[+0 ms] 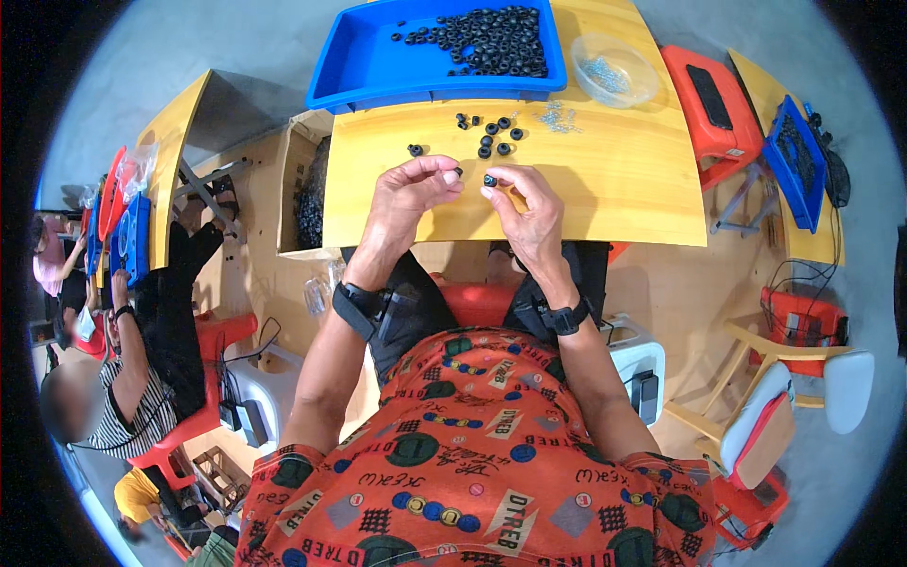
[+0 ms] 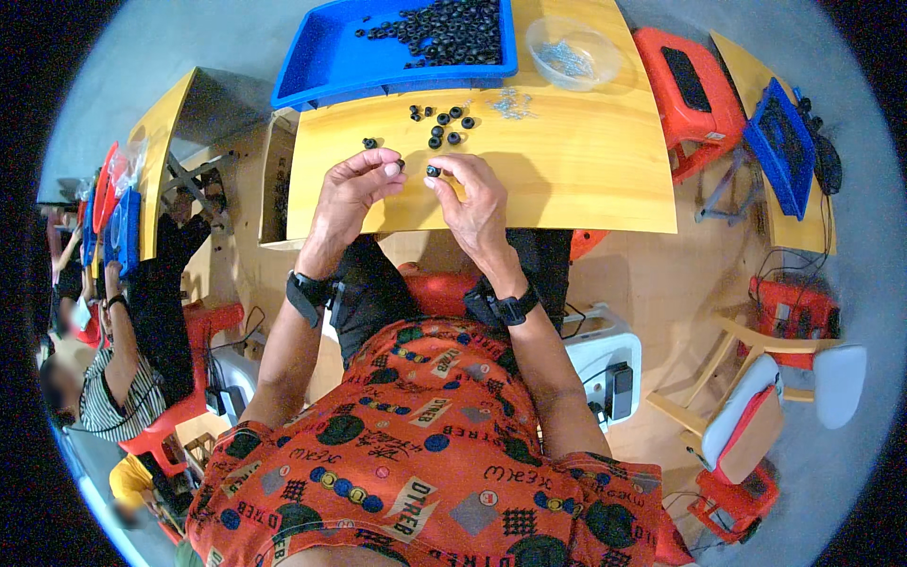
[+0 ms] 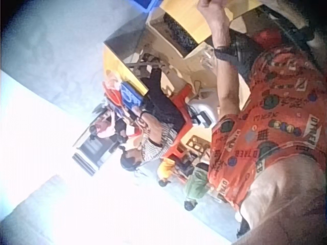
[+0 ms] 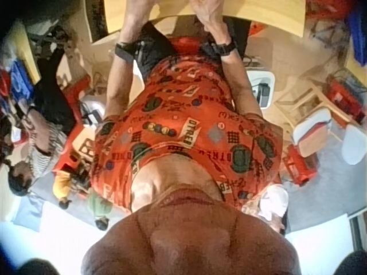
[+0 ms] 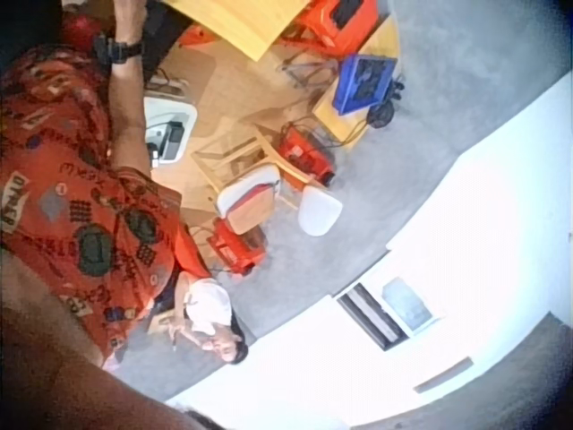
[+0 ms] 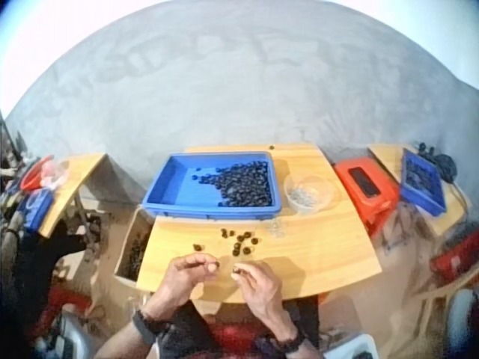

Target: Assembling small black plastic components by hand at a workbench.

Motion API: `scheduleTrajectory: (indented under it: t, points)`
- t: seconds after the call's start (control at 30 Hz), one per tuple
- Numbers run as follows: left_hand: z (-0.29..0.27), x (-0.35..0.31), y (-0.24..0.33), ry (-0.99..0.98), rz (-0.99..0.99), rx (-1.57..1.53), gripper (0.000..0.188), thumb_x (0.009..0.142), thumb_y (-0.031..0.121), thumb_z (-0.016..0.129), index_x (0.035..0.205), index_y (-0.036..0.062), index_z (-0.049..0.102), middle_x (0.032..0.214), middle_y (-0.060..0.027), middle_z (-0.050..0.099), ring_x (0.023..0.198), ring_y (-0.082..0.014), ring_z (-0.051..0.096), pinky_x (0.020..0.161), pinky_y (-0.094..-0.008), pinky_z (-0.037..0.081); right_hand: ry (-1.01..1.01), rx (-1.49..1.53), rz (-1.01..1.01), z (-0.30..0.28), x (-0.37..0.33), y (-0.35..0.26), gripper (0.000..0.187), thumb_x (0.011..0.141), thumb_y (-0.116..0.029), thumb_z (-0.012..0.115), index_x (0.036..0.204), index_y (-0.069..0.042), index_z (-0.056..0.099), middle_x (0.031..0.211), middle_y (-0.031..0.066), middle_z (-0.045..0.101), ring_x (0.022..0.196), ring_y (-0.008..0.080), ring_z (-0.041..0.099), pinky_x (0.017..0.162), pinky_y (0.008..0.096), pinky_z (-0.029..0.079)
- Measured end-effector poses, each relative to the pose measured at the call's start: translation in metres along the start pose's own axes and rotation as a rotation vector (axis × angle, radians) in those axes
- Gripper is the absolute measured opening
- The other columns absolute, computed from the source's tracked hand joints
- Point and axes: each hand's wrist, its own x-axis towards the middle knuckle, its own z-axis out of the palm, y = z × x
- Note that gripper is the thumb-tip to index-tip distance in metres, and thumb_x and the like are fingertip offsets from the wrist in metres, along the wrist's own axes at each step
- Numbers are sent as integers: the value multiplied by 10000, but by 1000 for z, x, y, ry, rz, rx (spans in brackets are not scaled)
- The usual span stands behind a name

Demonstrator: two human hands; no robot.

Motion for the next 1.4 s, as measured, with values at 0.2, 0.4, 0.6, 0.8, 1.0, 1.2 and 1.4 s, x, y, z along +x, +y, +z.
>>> scheduleTrajectory:
  t: [0.2,0.4,0.6,0.8,1.0,1.2,1.4]
  points:
    - [-1,-7,-3,-74,-95,-271,201,937,21,644,1132,-17,676,1026,-106,713,933,-203,705,855,-323,595,-39,92,53,7,-1,-7,220,829,-33,725,1043,-9,682,961,131,701,834,239,684,753,337,539]
    - [-6,-5,-11,-101,-94,-317,218,951,43,633,1161,-9,666,1040,-124,708,906,-199,700,834,-315,596,-47,124,60,11,2,-6,221,842,-35,714,1057,-5,677,953,130,699,826,226,683,746,329,537]
    - [1,-7,-8,-33,-128,-288,250,973,65,610,1211,6,656,1039,-113,705,867,-173,689,817,-289,585,-53,132,97,11,2,-1,222,850,-50,717,1065,-6,678,935,124,696,806,216,674,740,324,536]
    - [0,-5,-12,-15,-118,-246,229,959,65,634,1176,4,676,982,-82,703,803,-133,668,774,-260,566,-43,151,99,12,0,2,219,849,-57,722,1058,-8,681,921,112,695,796,201,670,729,317,534]
    - [-4,-9,-9,-13,-70,-129,164,947,77,655,1088,2,689,977,-97,715,828,-140,673,790,-272,564,-42,132,80,12,-2,2,210,851,-63,723,1051,-15,682,921,111,695,793,204,674,723,316,537]
    - [8,-13,2,26,6,-152,175,939,75,664,1091,-6,693,975,-109,724,875,-152,682,810,-286,569,-51,99,64,12,-3,-2,208,848,-66,728,1045,-19,681,923,116,695,785,209,680,709,319,542]
    - [0,-9,-9,8,25,-82,205,924,85,689,1109,-2,710,998,-95,725,885,-147,674,827,-291,561,-55,105,50,13,-3,0,201,847,-65,728,1035,-16,677,918,117,691,781,214,679,707,321,542]
